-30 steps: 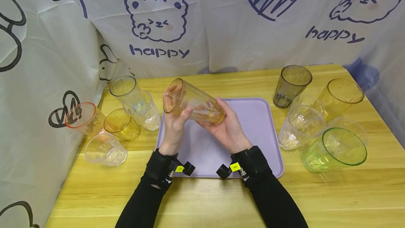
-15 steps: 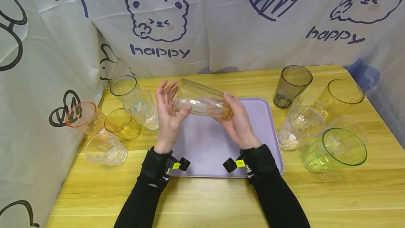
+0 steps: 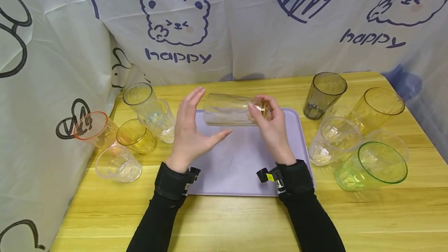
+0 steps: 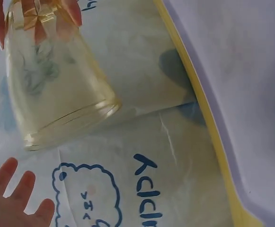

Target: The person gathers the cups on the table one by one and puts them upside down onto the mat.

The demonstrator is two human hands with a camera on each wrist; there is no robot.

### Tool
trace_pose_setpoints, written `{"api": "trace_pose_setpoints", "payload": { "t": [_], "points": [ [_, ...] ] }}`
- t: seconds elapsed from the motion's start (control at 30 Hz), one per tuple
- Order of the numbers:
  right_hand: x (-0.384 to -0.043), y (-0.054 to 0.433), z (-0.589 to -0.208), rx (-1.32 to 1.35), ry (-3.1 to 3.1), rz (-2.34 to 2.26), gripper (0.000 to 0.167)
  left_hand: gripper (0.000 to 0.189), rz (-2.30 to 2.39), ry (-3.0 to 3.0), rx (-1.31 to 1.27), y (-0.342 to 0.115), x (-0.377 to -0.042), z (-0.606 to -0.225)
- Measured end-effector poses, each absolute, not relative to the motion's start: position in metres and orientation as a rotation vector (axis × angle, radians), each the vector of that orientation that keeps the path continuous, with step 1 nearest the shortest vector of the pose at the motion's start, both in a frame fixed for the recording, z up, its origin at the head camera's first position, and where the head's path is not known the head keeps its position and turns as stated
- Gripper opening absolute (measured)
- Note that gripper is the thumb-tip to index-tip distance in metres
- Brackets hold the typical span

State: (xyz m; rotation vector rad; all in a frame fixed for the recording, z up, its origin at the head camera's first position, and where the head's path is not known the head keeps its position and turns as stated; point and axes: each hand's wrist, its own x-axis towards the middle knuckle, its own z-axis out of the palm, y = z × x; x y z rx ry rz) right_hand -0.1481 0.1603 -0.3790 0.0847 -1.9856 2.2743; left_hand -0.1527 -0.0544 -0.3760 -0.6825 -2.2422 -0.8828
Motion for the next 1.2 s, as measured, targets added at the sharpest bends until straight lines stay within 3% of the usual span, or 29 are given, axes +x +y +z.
{"api": "trace_pose_setpoints", "payload": {
  "t": [0.17, 0.43, 1.2],
  "points": [
    [-0.148, 0.163, -0.381, 0.179, -2.166, 1.932, 0.040, 0.104, -0.708, -2.337, -0.712, -0.050, -0.150, -0.378],
    [-0.143, 0.162, -0.380, 0.354, -2.324, 1.571, 0.041, 0.105, -0.585, -2.468, -0.742, -0.041, -0.147, -0.387],
    [-0.133, 0.150, -0.372, 0.491, -2.360, 1.471, 0.049, 0.105, -0.518, -2.574, -0.725, -0.037, -0.150, -0.401]
  ]
}}
